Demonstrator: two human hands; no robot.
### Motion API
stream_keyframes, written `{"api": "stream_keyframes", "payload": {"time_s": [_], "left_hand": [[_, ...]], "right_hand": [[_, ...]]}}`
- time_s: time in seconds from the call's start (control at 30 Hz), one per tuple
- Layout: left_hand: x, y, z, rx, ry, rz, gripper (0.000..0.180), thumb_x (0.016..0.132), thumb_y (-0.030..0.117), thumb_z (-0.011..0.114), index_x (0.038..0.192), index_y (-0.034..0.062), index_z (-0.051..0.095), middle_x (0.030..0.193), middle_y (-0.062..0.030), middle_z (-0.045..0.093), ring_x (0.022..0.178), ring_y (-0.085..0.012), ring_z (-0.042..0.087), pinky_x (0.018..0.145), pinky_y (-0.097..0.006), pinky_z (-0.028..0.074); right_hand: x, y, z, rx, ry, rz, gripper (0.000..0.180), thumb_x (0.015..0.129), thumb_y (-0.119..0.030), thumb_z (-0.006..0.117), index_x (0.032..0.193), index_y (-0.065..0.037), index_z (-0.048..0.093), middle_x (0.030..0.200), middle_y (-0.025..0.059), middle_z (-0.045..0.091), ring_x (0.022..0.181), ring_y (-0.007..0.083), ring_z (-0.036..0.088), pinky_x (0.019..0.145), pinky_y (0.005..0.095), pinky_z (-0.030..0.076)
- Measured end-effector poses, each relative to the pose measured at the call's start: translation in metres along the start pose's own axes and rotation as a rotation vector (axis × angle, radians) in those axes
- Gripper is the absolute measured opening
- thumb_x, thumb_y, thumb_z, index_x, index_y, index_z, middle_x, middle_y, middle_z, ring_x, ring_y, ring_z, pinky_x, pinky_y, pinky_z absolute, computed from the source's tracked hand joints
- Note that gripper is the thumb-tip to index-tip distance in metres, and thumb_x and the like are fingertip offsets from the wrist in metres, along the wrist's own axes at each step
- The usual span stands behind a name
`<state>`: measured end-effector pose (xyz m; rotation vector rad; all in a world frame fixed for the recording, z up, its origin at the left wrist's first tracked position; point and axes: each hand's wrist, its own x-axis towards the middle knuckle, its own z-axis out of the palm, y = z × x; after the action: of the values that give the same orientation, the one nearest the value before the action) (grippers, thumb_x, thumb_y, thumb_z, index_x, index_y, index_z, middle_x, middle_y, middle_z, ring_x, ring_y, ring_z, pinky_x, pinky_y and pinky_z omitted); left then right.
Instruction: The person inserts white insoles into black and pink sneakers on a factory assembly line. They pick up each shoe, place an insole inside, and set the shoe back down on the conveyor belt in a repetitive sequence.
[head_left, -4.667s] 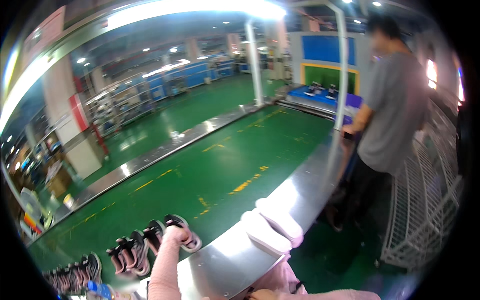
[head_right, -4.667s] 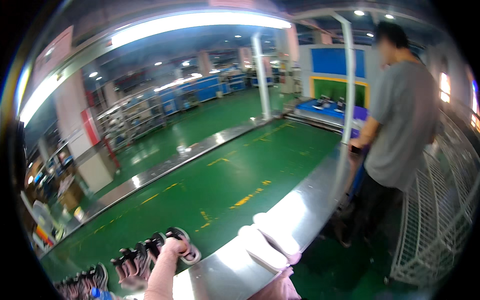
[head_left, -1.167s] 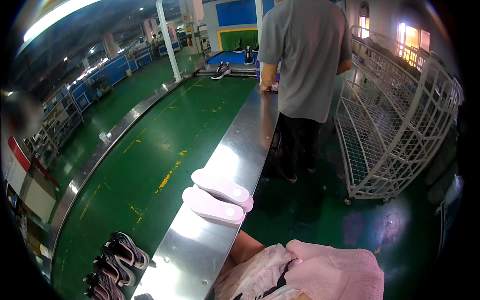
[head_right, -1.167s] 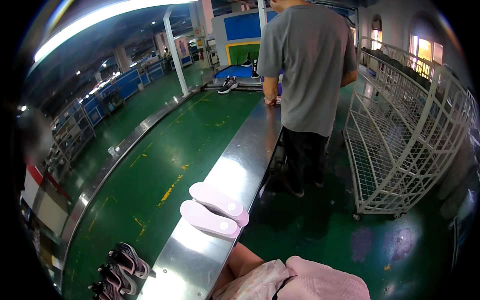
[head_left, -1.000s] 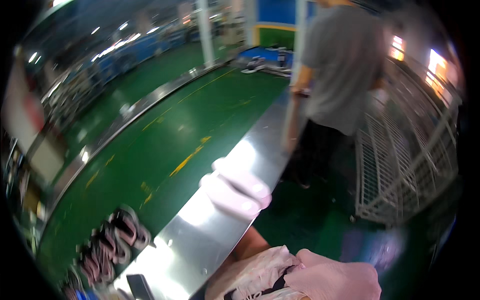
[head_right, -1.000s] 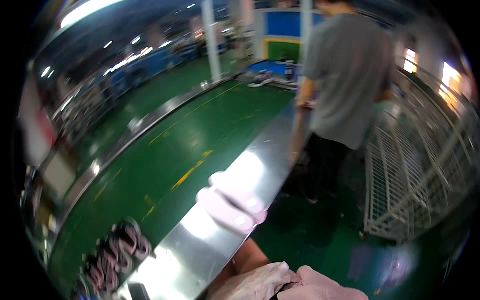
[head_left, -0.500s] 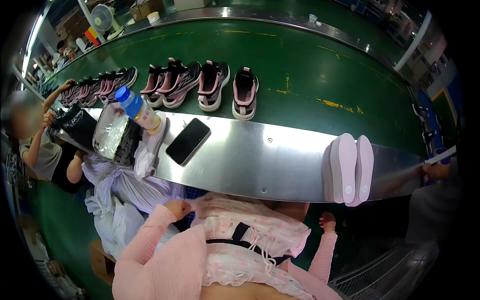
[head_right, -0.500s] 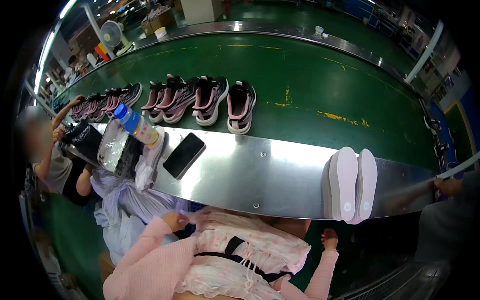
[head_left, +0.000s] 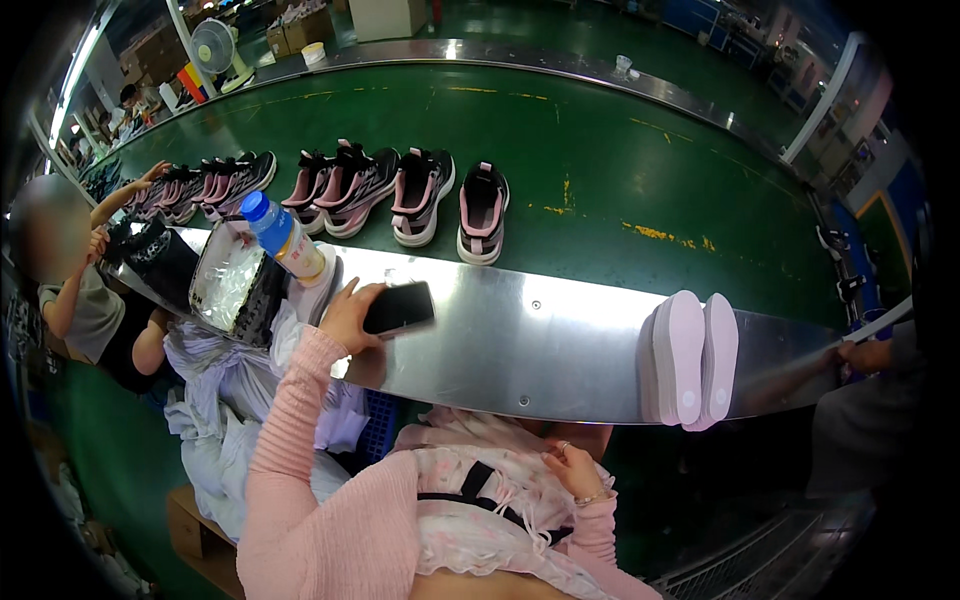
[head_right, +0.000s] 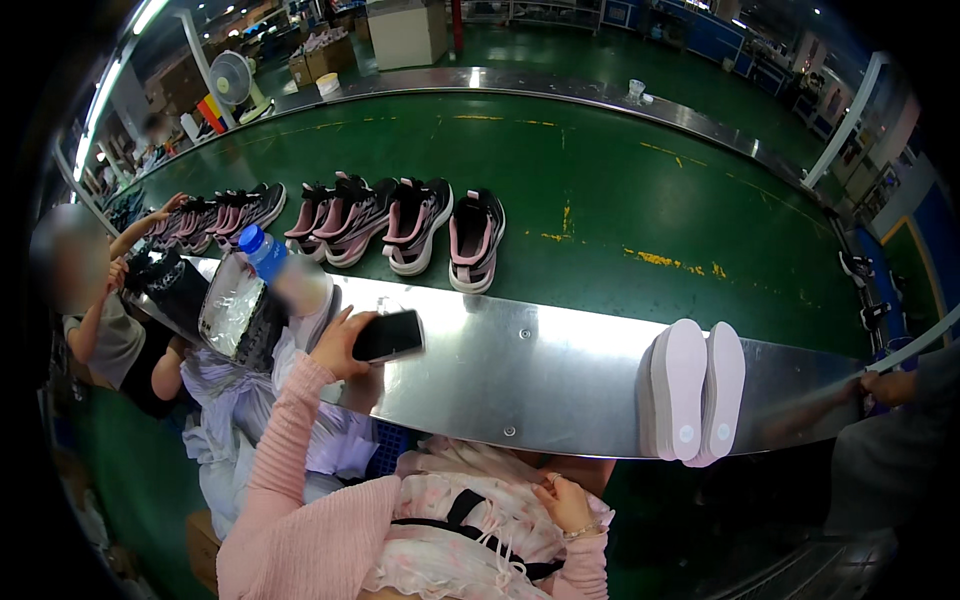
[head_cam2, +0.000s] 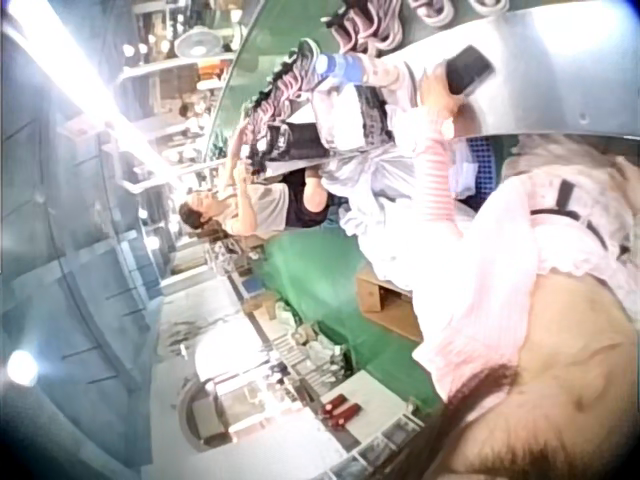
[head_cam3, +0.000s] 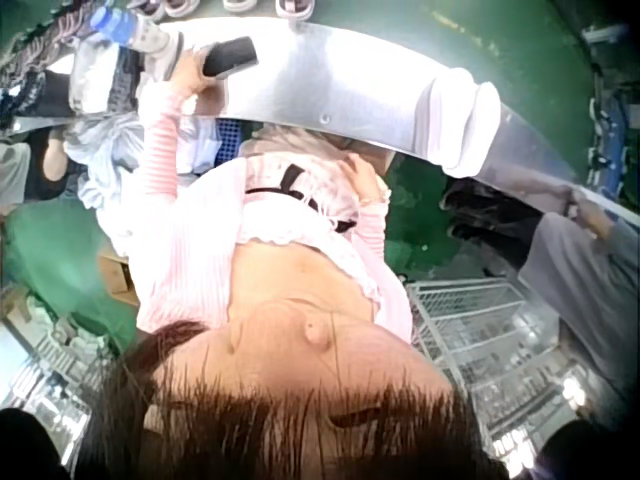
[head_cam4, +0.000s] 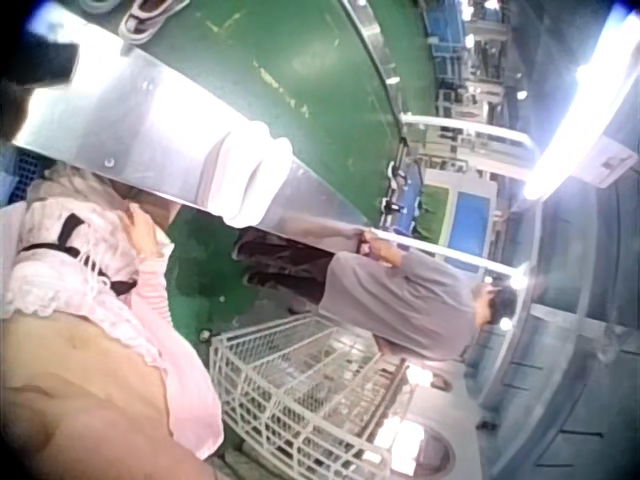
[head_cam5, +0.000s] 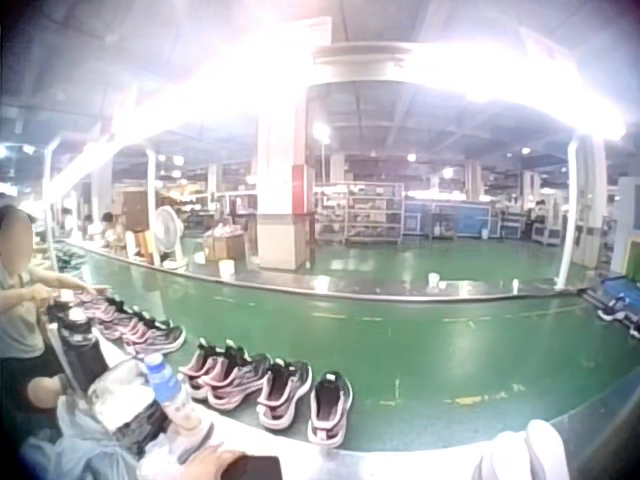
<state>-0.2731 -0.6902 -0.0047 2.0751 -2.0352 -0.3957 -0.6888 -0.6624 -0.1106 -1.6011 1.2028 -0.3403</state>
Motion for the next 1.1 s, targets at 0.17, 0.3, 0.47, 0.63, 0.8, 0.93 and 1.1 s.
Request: {"api": "stream_keyframes", "payload": {"time_s": [0.17,0.3,0.47,0.63,0.8,0.93,1.1], "left_hand": [[-0.002,0.025,-0.006,0.385,-0.023,0.083,0.068,0.055,-0.010,0.052,0.116,0.0197,0.042,0.130,-0.0117,0.025,0.120,-0.0334,0.024,0.097,-0.038,0.027],[-0.010,0.043,0.002,0.263,0.318,0.002,0.055,0.068,0.003,0.053,0.119,0.0166,0.038,0.121,-0.0163,0.036,0.109,-0.0361,0.036,0.088,-0.040,0.035],[-0.014,0.079,0.032,0.218,0.300,-0.555,0.075,0.068,0.043,0.058,0.128,0.0133,0.023,0.111,-0.0236,0.040,0.095,-0.0373,0.045,0.074,-0.041,0.042],[-0.009,0.047,0.042,0.050,0.341,-0.357,0.084,0.061,0.035,0.064,0.129,0.0119,0.019,0.113,-0.0210,0.039,0.098,-0.0352,0.044,0.079,-0.040,0.040],[-0.005,0.027,0.024,0.045,0.203,-0.436,0.083,0.059,0.026,0.063,0.128,0.0105,0.019,0.120,-0.0176,0.035,0.107,-0.0343,0.038,0.085,-0.039,0.037],[-0.008,0.037,0.025,0.193,0.464,-0.317,0.064,0.065,0.020,0.060,0.120,0.0056,0.032,0.114,-0.0171,0.040,0.103,-0.0336,0.040,0.085,-0.038,0.036],[-0.001,0.101,0.044,-0.137,0.580,0.207,0.018,0.067,0.009,0.057,0.084,0.0034,0.053,0.087,-0.0160,0.053,0.081,-0.0298,0.052,0.072,-0.035,0.042]], "right_hand": [[-0.002,0.008,0.003,-0.115,0.028,-0.036,0.025,0.075,-0.018,0.058,0.090,0.001,0.054,0.068,0.0121,0.057,0.057,0.0186,0.056,0.055,0.0276,0.043],[0.000,-0.009,-0.010,-0.147,0.010,-0.053,0.028,0.074,-0.017,0.058,0.094,0.002,0.054,0.068,0.0131,0.058,0.059,0.0191,0.057,0.057,0.0275,0.044],[-0.002,-0.044,-0.028,0.141,-0.055,-0.093,0.023,0.077,-0.012,0.054,0.094,0.002,0.053,0.070,0.0085,0.057,0.062,0.0120,0.054,0.058,0.0240,0.043],[0.013,-0.074,-0.046,0.437,-0.019,-0.141,0.017,0.080,-0.008,0.050,0.092,0.001,0.055,0.068,0.0032,0.056,0.060,0.0050,0.048,0.055,0.0189,0.040],[0.046,-0.054,-0.051,0.548,0.266,-0.204,0.014,0.082,-0.009,0.046,0.083,0.001,0.057,0.057,0.0004,0.053,0.048,0.0023,0.040,0.043,0.0154,0.032],[0.052,-0.050,-0.056,0.604,0.352,-0.206,0.016,0.083,-0.009,0.045,0.080,0.001,0.056,0.054,-0.0001,0.050,0.045,0.0020,0.038,0.041,0.0160,0.029],[0.053,-0.042,-0.056,0.506,0.407,-0.280,0.015,0.083,-0.009,0.045,0.081,0.001,0.056,0.053,-0.0003,0.049,0.044,0.0019,0.037,0.040,0.0160,0.029]]}}
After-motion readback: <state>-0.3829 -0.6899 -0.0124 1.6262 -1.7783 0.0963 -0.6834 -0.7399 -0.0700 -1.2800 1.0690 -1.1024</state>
